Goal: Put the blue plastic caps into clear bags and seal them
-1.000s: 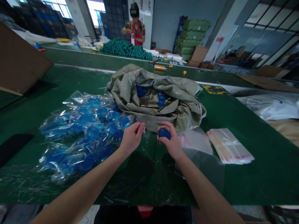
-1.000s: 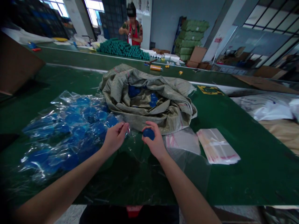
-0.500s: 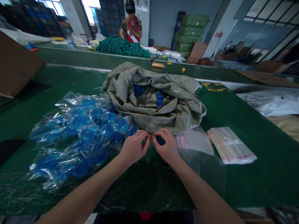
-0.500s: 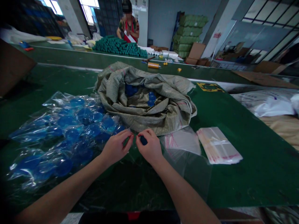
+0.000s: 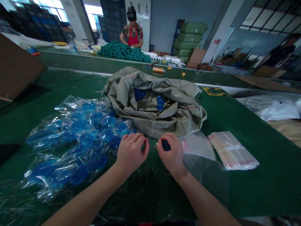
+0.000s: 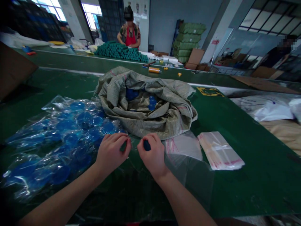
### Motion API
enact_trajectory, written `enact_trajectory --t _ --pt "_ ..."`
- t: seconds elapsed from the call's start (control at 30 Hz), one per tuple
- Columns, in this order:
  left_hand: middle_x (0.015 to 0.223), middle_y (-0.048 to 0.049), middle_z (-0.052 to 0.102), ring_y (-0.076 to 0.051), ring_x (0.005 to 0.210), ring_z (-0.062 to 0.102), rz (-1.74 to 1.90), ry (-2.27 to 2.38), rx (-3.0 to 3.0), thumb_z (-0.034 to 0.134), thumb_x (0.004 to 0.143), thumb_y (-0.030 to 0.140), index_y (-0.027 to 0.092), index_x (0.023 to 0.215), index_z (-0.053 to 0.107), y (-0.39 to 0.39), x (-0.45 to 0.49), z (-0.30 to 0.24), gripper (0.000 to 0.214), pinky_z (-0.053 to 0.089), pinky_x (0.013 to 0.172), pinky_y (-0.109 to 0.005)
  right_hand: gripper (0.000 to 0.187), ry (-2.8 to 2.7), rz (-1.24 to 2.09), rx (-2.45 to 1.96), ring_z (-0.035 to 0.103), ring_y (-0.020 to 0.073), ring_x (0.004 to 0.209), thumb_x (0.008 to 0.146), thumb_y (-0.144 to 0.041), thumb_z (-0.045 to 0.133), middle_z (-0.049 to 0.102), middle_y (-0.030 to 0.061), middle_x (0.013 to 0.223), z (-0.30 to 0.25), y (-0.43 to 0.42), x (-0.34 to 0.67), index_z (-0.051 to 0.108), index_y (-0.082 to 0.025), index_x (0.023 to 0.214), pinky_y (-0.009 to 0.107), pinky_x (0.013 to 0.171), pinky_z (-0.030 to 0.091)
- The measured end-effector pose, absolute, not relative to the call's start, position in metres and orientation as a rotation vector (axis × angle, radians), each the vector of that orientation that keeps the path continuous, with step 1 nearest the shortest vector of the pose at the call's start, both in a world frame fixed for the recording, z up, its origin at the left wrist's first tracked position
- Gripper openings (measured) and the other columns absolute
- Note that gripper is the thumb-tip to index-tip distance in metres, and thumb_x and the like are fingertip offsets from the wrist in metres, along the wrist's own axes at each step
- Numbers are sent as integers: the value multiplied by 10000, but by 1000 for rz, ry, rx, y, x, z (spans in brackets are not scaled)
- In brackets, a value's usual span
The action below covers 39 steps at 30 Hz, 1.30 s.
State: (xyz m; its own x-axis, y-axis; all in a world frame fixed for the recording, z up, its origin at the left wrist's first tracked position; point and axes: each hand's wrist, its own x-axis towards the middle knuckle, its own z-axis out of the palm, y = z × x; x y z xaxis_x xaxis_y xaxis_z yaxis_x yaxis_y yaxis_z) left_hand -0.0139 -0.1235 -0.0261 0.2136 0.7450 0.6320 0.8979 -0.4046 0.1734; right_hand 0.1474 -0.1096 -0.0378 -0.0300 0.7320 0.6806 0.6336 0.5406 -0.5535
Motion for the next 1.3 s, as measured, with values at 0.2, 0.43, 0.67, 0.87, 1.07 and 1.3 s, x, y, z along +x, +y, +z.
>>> enact_trajectory --t 0.2,0.43,0.67,0.87,1.07,1.3 --pt "790 -33 697 -184 787 630 -1088 -1471 -2233 578 831 165 179 711 595 -136 -10 -12 123 426 863 -394 114 -1699 -84 -1081 611 161 794 787 -91 598 617 39 824 -25 -118 153 585 -198 825 306 736 528" --pt "511 52 429 -55 425 399 -1166 -1429 -2302 544 872 136 174 585 438 -136 -17 -14 309 281 439 -224 128 -1712 -106 -1071 610 155 768 774 -77 611 615 40 810 -22 -120 153 586 -190 831 297 704 533" --pt "506 47 407 -58 442 379 -1232 -1376 -2337 559 851 119 179 570 419 -145 -14 -11 320 288 446 -232 156 -1742 -100 -1049 616 158 769 778 -83 611 625 39 821 -21 -126 152 580 -207 867 305 698 544" --pt "493 50 378 -60 436 349 -1299 -1422 -2294 542 853 123 188 557 383 -146 -13 -9 342 285 442 -243 148 -1731 -131 -1089 631 176 754 784 -112 607 639 48 824 -20 -127 155 585 -228 872 331 685 557" --pt "499 55 349 -50 436 334 -1360 -1389 -2293 546 852 93 183 564 363 -147 -15 -6 353 272 440 -237 188 -1755 -141 -1058 628 182 772 771 -95 624 633 50 837 -21 -127 156 575 -226 897 331 691 555" --pt "489 54 352 -49 423 323 -1301 -1453 -2285 538 865 130 180 552 364 -142 -18 -10 361 257 440 -230 114 -1857 -151 -1093 622 176 778 805 -135 611 628 56 852 -25 -126 155 584 -207 890 315 701 536"
